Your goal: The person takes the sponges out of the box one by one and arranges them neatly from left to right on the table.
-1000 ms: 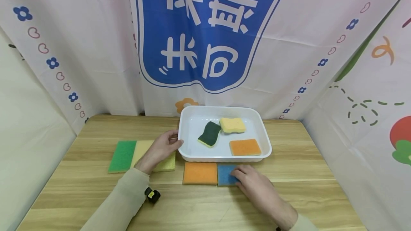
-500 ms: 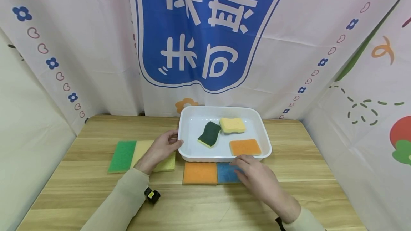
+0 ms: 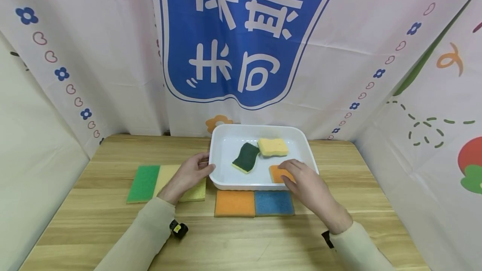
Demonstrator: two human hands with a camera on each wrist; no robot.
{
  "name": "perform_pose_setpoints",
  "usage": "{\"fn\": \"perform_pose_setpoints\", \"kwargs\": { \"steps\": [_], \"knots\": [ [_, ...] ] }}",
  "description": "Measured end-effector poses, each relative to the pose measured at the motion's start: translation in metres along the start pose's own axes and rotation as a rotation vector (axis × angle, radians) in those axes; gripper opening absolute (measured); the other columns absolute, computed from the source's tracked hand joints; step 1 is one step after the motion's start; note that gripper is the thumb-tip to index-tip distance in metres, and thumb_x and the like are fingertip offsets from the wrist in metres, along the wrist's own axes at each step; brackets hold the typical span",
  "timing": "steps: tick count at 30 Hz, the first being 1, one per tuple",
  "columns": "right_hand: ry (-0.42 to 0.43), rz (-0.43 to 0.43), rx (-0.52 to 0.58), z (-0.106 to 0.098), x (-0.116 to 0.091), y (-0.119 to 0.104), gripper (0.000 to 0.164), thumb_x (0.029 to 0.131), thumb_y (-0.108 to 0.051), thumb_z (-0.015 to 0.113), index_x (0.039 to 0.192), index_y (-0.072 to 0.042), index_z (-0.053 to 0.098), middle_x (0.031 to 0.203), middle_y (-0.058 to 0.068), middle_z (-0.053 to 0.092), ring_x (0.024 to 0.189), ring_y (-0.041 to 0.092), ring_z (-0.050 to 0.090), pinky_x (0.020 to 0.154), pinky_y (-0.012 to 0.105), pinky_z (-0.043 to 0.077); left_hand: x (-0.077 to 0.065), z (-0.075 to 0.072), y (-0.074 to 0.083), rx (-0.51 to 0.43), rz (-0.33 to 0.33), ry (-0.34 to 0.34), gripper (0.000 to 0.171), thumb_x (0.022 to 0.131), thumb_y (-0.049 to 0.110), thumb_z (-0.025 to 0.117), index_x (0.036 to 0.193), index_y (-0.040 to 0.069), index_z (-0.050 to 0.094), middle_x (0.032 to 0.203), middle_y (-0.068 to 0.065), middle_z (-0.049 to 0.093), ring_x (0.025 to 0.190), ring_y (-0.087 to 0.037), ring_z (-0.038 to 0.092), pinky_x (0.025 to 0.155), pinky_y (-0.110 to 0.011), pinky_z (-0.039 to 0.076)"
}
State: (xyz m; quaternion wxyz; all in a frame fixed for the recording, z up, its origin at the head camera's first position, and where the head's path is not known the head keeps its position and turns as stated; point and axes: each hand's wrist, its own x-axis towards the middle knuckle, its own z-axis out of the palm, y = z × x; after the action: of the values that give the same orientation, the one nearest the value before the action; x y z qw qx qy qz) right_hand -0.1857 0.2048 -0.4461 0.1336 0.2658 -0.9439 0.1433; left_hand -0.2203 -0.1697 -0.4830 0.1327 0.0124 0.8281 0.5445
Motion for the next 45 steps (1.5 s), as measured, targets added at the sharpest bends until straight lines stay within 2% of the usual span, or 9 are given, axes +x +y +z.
{"fn": "perform_pose_setpoints", "kwargs": {
  "steps": [4,8,15,20,26,36,45],
  "knots": [
    [-0.046,0.04,0.01,0.002,0.009,0.008,0.033,0.102,-0.005,0.091,0.133,-0.006,0.081,0.133,0.011,0.085,0.125,0.032,0.083,0.107,0.051,0.073,0.001,0.0,-0.001,-0.001,-0.001,0.001,0.065,0.121,0.02,0.066,0.176,-0.006,0.043,0.177,-0.034,0.052,0.162,-0.051,0.06,0.129,-0.056,0.06],
    [-0.139,0.069,0.025,0.003,0.02,0.019,0.035,0.105,-0.007,0.088,0.139,-0.004,0.079,0.14,0.015,0.084,0.133,0.037,0.081,0.114,0.056,0.07,0.001,0.0,-0.002,-0.008,0.0,0.0,0.065,0.121,0.02,0.066,0.176,-0.006,0.043,0.178,-0.033,0.052,0.162,-0.051,0.06,0.129,-0.056,0.06],
    [-0.357,-0.004,0.059,0.005,0.037,0.042,0.032,0.108,-0.006,0.083,0.14,-0.003,0.082,0.141,0.014,0.085,0.137,0.038,0.079,0.121,0.058,0.065,0.0,0.0,-0.003,-0.004,0.009,-0.001,0.065,0.121,0.02,0.066,0.176,-0.007,0.043,0.177,-0.034,0.052,0.162,-0.052,0.06,0.13,-0.057,0.059],
    [-0.455,0.028,0.056,0.008,0.045,0.05,0.028,0.109,-0.009,0.084,0.136,-0.007,0.085,0.138,0.01,0.086,0.132,0.033,0.08,0.12,0.056,0.067,0.0,0.0,-0.002,-0.003,0.004,0.001,0.065,0.121,0.02,0.066,0.176,-0.006,0.043,0.178,-0.033,0.052,0.162,-0.052,0.06,0.129,-0.057,0.059],
    [-0.528,0.056,0.047,0.007,0.05,0.055,0.027,0.108,-0.013,0.086,0.135,-0.007,0.086,0.138,0.01,0.086,0.131,0.031,0.08,0.12,0.054,0.066,0.0,0.0,0.0,0.006,0.005,0.003,0.066,0.121,0.02,0.067,0.175,-0.007,0.043,0.177,-0.035,0.052,0.161,-0.052,0.06,0.128,-0.057,0.061],
    [-0.598,0.01,0.007,0.005,0.055,0.059,0.038,0.105,-0.014,0.09,0.139,-0.001,0.083,0.143,0.016,0.083,0.137,0.038,0.077,0.124,0.056,0.064,0.002,0.0,-0.002,-0.005,-0.005,0.004,0.065,0.121,0.02,0.067,0.176,-0.005,0.044,0.178,-0.033,0.052,0.162,-0.051,0.06,0.129,-0.057,0.059],
    [-0.614,0.083,0.029,0.007,0.057,0.061,0.047,0.1,-0.013,0.095,0.144,-0.004,0.081,0.15,0.015,0.08,0.14,0.035,0.074,0.129,0.058,0.06,0.001,0.0,0.001,0.001,0.007,0.002,0.065,0.121,0.021,0.067,0.175,-0.007,0.044,0.177,-0.034,0.052,0.161,-0.052,0.06,0.128,-0.057,0.06]
  ]
}}
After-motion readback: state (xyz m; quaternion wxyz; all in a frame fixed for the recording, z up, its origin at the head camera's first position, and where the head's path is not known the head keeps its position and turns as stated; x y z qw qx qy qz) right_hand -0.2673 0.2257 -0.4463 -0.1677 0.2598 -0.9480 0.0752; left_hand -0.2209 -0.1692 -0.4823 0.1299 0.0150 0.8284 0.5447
